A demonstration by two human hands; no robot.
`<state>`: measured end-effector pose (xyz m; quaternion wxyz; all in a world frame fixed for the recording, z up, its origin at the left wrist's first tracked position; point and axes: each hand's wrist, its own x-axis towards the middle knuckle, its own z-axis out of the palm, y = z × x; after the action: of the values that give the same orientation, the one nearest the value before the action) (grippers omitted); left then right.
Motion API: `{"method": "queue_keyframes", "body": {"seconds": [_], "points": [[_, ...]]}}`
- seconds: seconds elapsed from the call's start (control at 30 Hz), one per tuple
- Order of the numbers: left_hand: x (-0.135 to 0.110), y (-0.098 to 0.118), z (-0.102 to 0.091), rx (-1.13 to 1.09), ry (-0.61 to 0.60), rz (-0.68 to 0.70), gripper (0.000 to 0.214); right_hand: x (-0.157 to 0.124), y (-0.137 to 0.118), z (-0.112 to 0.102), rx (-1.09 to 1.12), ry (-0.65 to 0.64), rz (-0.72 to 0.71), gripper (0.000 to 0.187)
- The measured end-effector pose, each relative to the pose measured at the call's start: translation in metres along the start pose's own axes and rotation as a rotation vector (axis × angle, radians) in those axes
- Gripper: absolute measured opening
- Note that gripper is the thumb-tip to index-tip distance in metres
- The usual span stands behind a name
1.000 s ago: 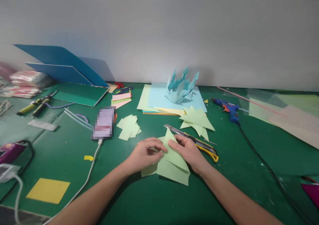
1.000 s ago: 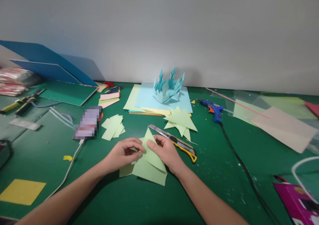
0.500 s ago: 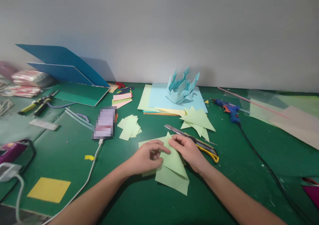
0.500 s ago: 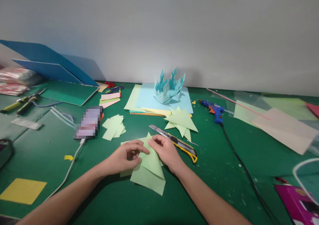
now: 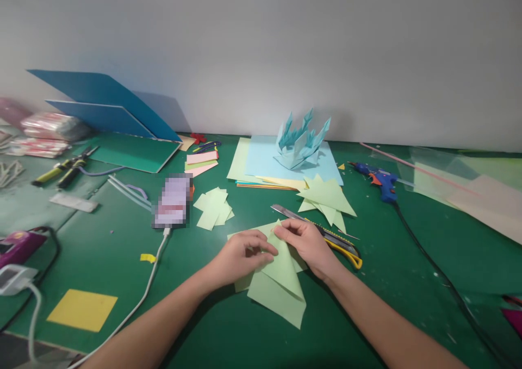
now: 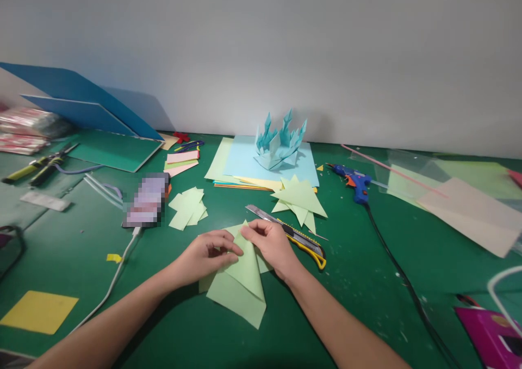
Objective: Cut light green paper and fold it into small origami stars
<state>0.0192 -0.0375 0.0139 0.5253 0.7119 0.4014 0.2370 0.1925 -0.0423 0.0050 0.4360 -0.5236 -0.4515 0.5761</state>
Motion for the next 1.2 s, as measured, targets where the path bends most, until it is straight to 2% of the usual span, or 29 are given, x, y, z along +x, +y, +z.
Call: {"method": "queue_keyframes", "body": {"seconds": [0.17, 0.43, 0.67, 0.83, 1.0, 1.1, 1.2], "points": [[0.000, -0.002, -0.001, 0.072, 0.035, 0.032, 0.015, -0.001, 0.000, 0.001, 0.025, 0.010, 0.004, 0.031], [-0.002, 0.003, 0.000, 0.086, -0.031, 0.053, 0.029, -0.002, 0.000, 0.001, 0.107, 0.006, 0.043, 0.027], [-0.003, 0.007, 0.000, 0.092, -0.062, 0.038, 0.033, -0.002, -0.003, 0.001, 0.168, 0.026, 0.066, 0.027], [-0.003, 0.003, -0.001, 0.131, -0.030, 0.039, 0.038, 0.001, 0.001, 0.000, 0.237, 0.023, 0.054, 0.036], [0.002, -0.006, -0.007, 0.218, 0.184, -0.021, 0.039, 0.002, 0.012, 0.002, 0.021, 0.006, -0.095, 0.045], [0.003, -0.010, -0.009, 0.266, 0.231, -0.009, 0.037, -0.001, 0.018, 0.005, -0.180, -0.010, -0.226, 0.035], [0.002, -0.013, -0.008, 0.308, 0.254, 0.067, 0.036, -0.006, 0.020, 0.006, -0.393, -0.038, -0.379, 0.031]]}}
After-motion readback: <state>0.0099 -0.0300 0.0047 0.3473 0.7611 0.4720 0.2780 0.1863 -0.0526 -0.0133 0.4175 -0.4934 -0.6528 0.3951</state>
